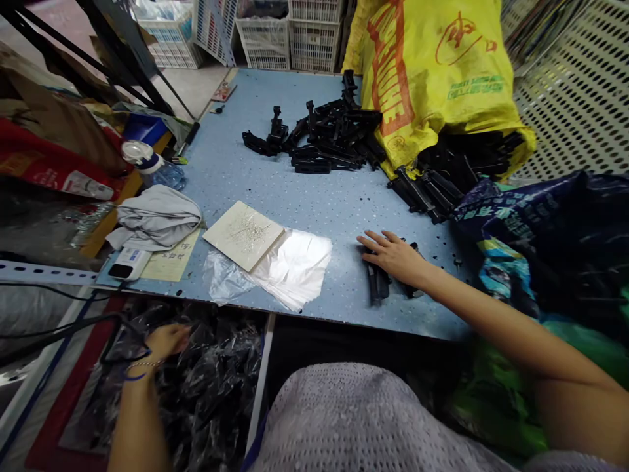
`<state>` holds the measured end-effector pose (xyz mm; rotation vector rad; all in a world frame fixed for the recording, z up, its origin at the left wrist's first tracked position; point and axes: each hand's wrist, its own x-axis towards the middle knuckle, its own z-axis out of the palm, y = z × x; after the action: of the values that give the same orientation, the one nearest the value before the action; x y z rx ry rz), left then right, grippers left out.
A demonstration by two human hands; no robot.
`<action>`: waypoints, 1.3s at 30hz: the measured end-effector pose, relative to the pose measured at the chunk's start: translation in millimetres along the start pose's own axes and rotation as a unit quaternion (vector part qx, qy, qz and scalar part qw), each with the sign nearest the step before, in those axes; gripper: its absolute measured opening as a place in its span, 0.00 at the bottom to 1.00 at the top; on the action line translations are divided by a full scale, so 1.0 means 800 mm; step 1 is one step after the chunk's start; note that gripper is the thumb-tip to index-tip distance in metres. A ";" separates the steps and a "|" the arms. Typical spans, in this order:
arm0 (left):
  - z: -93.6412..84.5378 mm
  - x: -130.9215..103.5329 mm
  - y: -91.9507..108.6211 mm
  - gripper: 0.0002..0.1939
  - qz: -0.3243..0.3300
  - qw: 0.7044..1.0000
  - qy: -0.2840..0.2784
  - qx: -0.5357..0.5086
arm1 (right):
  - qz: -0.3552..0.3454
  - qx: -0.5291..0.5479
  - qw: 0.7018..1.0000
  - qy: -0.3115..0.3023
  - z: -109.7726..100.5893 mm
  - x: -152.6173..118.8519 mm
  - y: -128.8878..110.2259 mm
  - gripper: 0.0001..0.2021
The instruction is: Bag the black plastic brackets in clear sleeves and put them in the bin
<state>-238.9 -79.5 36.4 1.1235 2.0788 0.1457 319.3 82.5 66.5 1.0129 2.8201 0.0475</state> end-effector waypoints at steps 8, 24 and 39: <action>0.177 -0.014 0.286 0.12 0.371 0.923 0.049 -0.095 | 0.083 0.257 0.963 0.005 -0.010 -0.003 -0.018 0.19; 0.176 0.039 0.286 0.06 0.339 0.901 0.024 -0.268 | 0.252 0.902 0.349 0.024 0.033 0.083 -0.117 0.20; 0.159 0.018 0.272 0.31 0.507 0.856 0.094 -0.043 | 0.187 0.695 0.692 -0.059 0.023 0.050 -0.127 0.20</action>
<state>-13.3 33.0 30.8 2.1018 1.3860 0.8679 227.6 29.4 35.0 1.5807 2.0380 -2.2258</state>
